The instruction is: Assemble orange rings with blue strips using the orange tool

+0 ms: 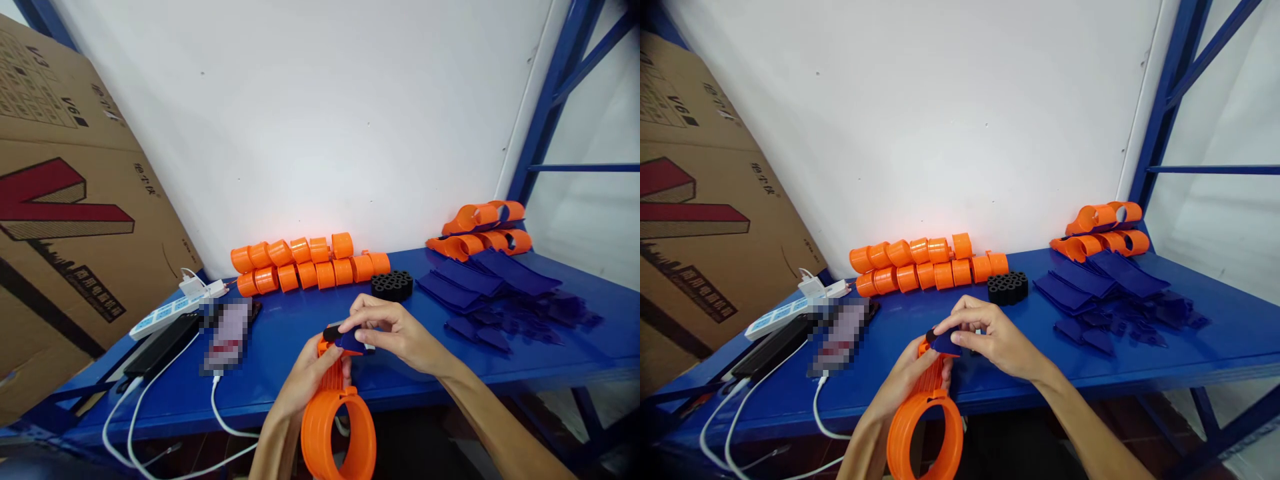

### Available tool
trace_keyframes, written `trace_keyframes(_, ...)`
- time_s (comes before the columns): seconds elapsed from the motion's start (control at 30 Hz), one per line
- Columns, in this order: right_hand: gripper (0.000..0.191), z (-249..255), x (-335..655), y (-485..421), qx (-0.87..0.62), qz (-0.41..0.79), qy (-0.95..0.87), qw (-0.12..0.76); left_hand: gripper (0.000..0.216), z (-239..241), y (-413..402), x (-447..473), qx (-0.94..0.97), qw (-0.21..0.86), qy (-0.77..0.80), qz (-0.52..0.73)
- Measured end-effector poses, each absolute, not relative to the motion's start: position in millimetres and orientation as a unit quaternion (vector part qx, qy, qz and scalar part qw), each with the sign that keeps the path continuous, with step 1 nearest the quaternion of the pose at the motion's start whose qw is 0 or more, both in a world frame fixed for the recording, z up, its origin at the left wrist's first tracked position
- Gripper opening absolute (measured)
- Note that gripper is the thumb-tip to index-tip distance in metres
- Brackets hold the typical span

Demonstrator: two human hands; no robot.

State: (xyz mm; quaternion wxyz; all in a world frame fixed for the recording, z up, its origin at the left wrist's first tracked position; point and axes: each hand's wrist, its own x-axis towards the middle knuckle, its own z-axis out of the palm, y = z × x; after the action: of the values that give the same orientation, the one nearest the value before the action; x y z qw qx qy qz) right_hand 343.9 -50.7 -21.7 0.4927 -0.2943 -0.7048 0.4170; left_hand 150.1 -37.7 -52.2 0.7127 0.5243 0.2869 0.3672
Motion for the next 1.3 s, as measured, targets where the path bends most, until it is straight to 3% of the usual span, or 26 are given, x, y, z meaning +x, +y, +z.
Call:
trace_keyframes(0.47,0.027,-42,334,-57,-0.339,0.357,-0.676,0.548,0.034,-48,-37,149,0.519,0.719,0.293,0.359)
trace_keyframes(0.73,0.024,-47,337,-55,-0.298,0.471,-0.594,0.580,0.033,-48,-40,153,0.526,0.698,0.316,0.370)
trace_keyframes(1.3,0.021,-23,366,-52,-0.327,0.476,-0.678,0.455,0.032,-49,-36,151,0.533,0.713,0.310,0.334)
